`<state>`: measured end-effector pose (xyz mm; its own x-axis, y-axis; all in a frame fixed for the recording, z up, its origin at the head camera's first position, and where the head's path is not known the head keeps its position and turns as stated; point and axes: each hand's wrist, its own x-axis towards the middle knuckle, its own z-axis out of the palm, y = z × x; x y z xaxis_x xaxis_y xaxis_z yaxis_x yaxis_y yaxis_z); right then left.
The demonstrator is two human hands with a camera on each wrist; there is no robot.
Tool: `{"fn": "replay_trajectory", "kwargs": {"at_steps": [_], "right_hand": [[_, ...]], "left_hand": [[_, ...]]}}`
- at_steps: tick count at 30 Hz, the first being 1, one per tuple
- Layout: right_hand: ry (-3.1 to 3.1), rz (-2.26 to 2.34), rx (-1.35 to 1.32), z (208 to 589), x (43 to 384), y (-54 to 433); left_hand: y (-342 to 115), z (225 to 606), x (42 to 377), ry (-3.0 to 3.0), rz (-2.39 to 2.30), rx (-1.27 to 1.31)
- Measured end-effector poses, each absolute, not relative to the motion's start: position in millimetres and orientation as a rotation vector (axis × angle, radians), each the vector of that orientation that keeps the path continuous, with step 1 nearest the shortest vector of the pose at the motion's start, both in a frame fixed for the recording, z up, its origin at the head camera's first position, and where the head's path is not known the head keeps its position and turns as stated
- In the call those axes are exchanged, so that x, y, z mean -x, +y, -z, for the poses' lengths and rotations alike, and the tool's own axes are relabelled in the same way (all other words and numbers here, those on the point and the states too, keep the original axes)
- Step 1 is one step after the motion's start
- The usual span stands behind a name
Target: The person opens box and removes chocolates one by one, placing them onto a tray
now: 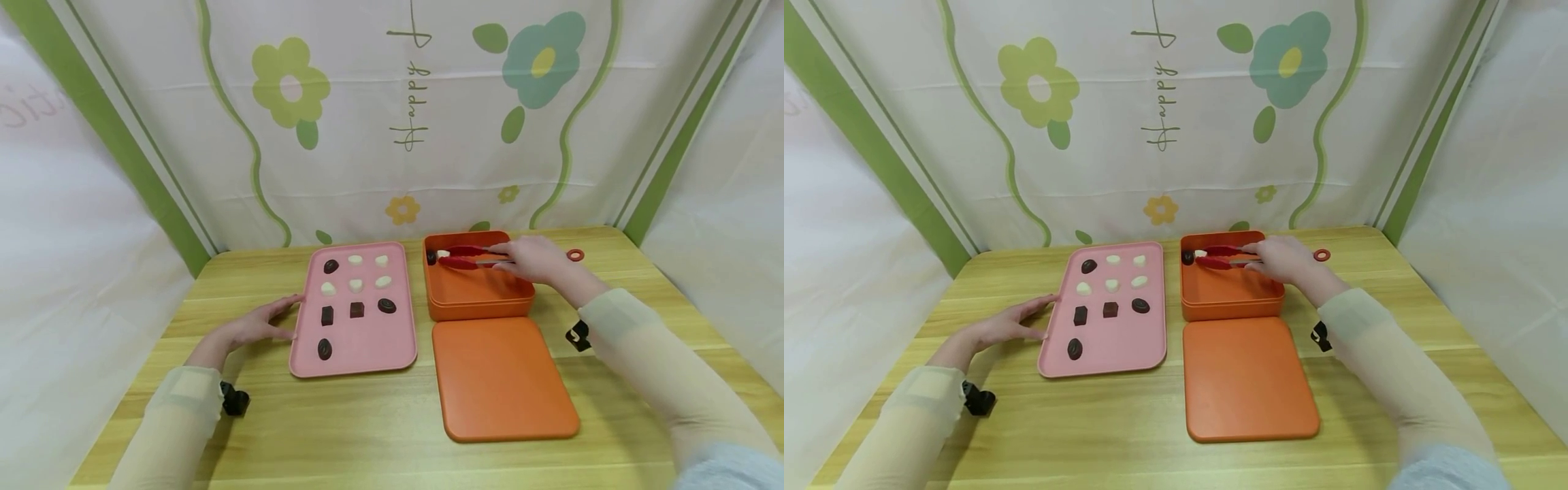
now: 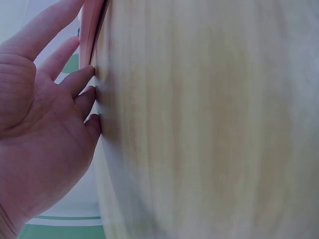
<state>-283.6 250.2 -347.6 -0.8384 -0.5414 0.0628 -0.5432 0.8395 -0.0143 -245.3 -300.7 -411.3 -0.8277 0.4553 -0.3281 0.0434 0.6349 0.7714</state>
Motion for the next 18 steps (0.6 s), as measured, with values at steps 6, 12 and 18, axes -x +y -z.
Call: {"fn": "replay_trajectory", "kwargs": {"at_steps": [6, 12, 18], "right_hand": [[-2.940, -0.064, -0.864, 341, 273, 254], [-2.919, -0.085, -0.845, 332, 259, 258], [-2.855, -0.104, -0.845, 324, 245, 262]], "left_hand": [[-302, 412, 244, 2.349, -1.105, -0.401], [-303, 414, 245, 2.353, -1.097, -0.404], [-302, 414, 245, 2.357, -1.100, -0.401]]}}
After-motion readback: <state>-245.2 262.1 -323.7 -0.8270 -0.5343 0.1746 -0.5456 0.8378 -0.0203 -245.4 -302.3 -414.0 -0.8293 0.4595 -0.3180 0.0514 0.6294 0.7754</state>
